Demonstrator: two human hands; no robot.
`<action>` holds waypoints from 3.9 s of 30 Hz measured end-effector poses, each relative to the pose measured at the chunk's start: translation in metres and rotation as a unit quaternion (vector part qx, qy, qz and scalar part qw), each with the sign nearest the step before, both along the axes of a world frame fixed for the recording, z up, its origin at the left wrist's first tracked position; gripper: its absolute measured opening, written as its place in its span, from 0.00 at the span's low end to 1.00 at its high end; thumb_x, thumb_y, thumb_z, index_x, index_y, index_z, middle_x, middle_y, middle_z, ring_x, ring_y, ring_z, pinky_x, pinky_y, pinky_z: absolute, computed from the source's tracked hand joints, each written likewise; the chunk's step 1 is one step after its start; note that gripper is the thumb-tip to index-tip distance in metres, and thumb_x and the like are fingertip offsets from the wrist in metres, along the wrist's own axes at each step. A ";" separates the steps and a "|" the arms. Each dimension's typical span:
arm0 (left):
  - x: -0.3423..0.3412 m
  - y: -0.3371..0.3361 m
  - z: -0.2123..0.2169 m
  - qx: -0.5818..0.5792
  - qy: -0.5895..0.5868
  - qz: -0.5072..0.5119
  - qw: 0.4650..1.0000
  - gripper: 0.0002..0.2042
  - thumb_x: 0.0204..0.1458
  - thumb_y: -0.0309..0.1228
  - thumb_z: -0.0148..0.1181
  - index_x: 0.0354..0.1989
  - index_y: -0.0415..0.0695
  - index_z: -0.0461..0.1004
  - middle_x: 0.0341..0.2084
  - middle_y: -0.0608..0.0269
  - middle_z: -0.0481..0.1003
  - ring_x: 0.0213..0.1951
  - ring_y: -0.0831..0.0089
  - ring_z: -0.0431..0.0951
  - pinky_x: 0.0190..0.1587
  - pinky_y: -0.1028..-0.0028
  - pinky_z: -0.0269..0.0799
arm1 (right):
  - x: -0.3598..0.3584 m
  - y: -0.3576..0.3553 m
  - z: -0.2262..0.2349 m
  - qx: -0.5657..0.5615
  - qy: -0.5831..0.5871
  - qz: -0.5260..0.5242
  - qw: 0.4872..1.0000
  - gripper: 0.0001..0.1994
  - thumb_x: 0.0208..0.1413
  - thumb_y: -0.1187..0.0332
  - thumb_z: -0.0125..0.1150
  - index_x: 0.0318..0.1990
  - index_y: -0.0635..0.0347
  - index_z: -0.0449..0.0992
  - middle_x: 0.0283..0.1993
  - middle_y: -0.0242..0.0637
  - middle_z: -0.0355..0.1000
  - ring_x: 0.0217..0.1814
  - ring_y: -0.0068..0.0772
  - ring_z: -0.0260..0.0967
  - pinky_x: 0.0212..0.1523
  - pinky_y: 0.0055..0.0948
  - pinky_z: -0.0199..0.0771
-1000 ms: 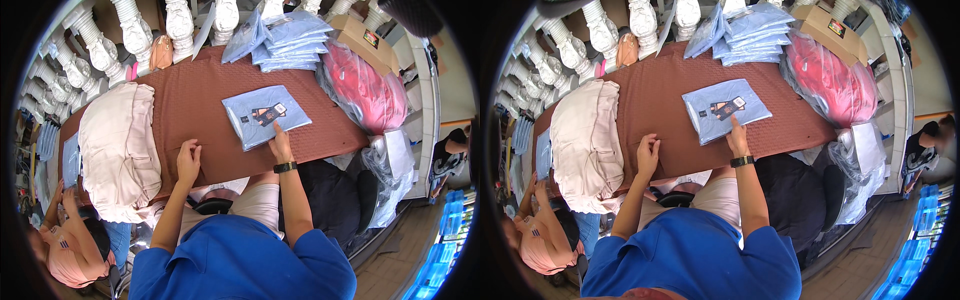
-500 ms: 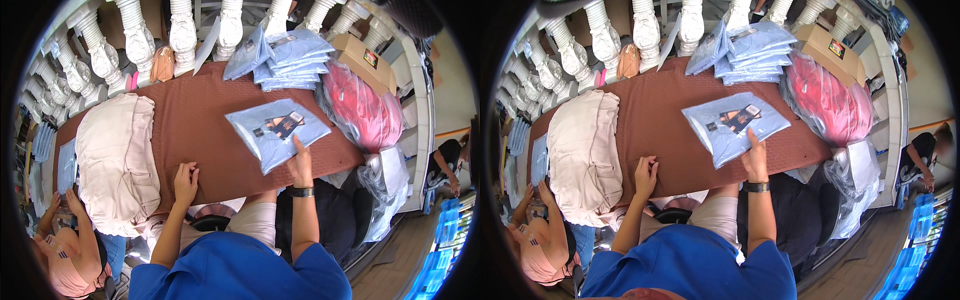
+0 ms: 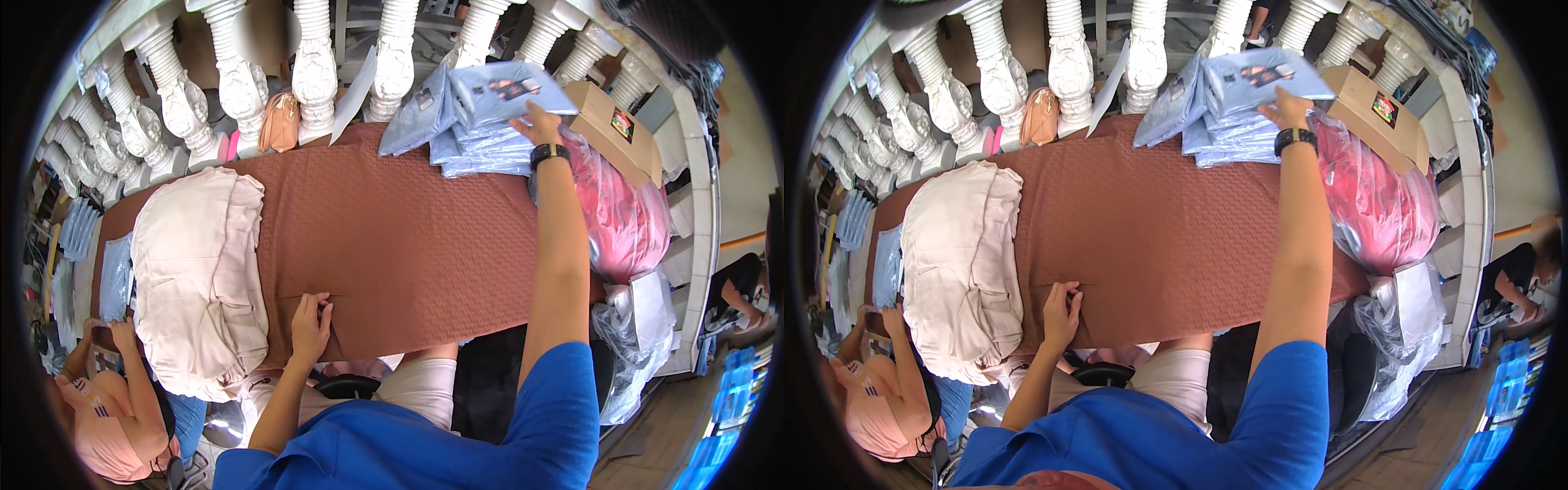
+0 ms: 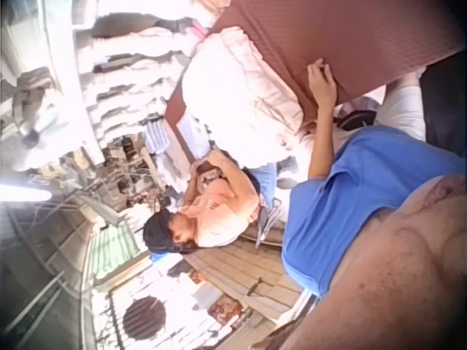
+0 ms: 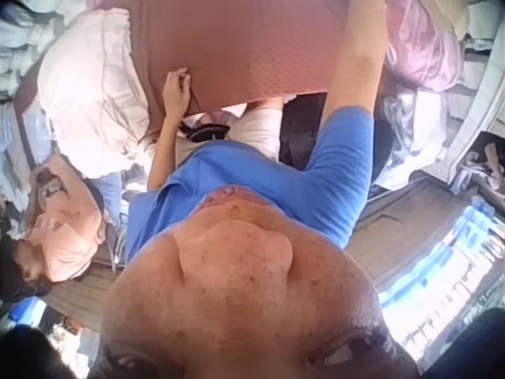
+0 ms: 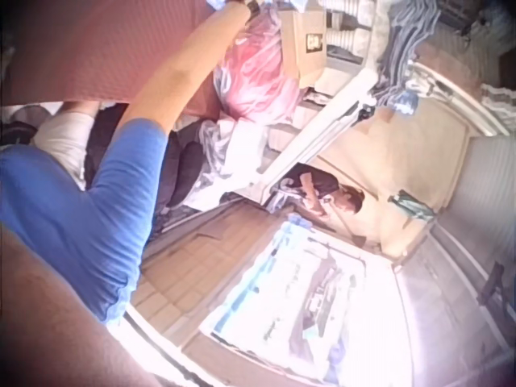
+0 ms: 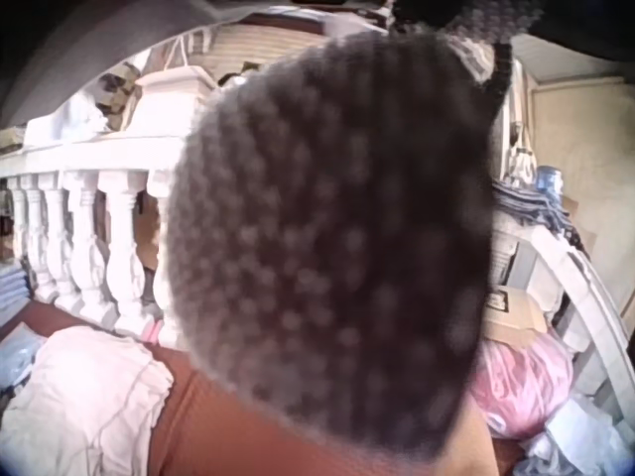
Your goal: The person unfolds and then neatly refolds pink shirts, placing a white cardboard insert and a small blue tag on them before sliding the folded shirts into plastic packaging.
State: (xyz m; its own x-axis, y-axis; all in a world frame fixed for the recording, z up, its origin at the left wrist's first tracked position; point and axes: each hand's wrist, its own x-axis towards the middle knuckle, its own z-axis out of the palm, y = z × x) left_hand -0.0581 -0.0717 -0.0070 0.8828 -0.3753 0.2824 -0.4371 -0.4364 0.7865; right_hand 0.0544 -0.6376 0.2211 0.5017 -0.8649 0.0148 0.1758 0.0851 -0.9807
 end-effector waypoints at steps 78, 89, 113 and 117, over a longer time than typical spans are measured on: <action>0.007 0.270 0.120 -0.087 -0.062 0.247 0.963 0.16 0.57 0.32 0.63 0.51 0.37 0.76 0.39 0.55 0.79 0.41 0.67 0.77 0.45 0.69 0.72 | -0.082 0.604 -0.080 -0.218 0.017 0.539 0.813 0.20 0.64 0.61 0.59 0.55 0.66 0.71 0.46 0.47 0.73 0.46 0.42 0.73 0.48 0.34 0.73; 0.015 0.249 0.127 -0.015 0.078 -0.009 0.997 0.11 0.59 0.24 0.56 0.50 0.39 0.73 0.40 0.55 0.77 0.42 0.67 0.79 0.43 0.72 0.75 | -0.087 0.607 -0.143 0.148 0.084 0.537 0.826 0.25 0.58 0.73 0.64 0.60 0.75 0.64 0.44 0.43 0.73 0.46 0.32 0.73 0.45 0.27 0.74; 0.306 0.178 0.192 0.173 -0.336 0.155 0.913 0.11 0.53 0.32 0.60 0.44 0.51 0.71 0.35 0.46 0.80 0.42 0.42 0.79 0.41 0.49 0.72 | -0.098 0.497 0.055 -0.060 -0.098 0.459 0.881 0.16 0.57 0.68 0.66 0.50 0.60 0.71 0.43 0.34 0.74 0.44 0.25 0.73 0.46 0.24 0.75; 0.288 0.154 0.243 0.093 -0.316 0.183 0.926 0.09 0.55 0.32 0.55 0.44 0.50 0.70 0.35 0.42 0.79 0.42 0.40 0.78 0.41 0.49 0.72 | -0.090 0.442 0.072 -0.349 0.027 0.406 0.845 0.27 0.46 0.63 0.76 0.52 0.62 0.73 0.45 0.36 0.76 0.45 0.28 0.74 0.47 0.26 0.75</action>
State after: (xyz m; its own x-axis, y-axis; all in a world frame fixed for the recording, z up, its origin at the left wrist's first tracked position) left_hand 0.2299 0.0820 0.2360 0.6404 -0.1766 0.7474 -0.5805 -0.7486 0.3205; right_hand -0.0357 -0.1951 0.2926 0.9411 -0.0268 0.3371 0.2906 -0.4454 -0.8469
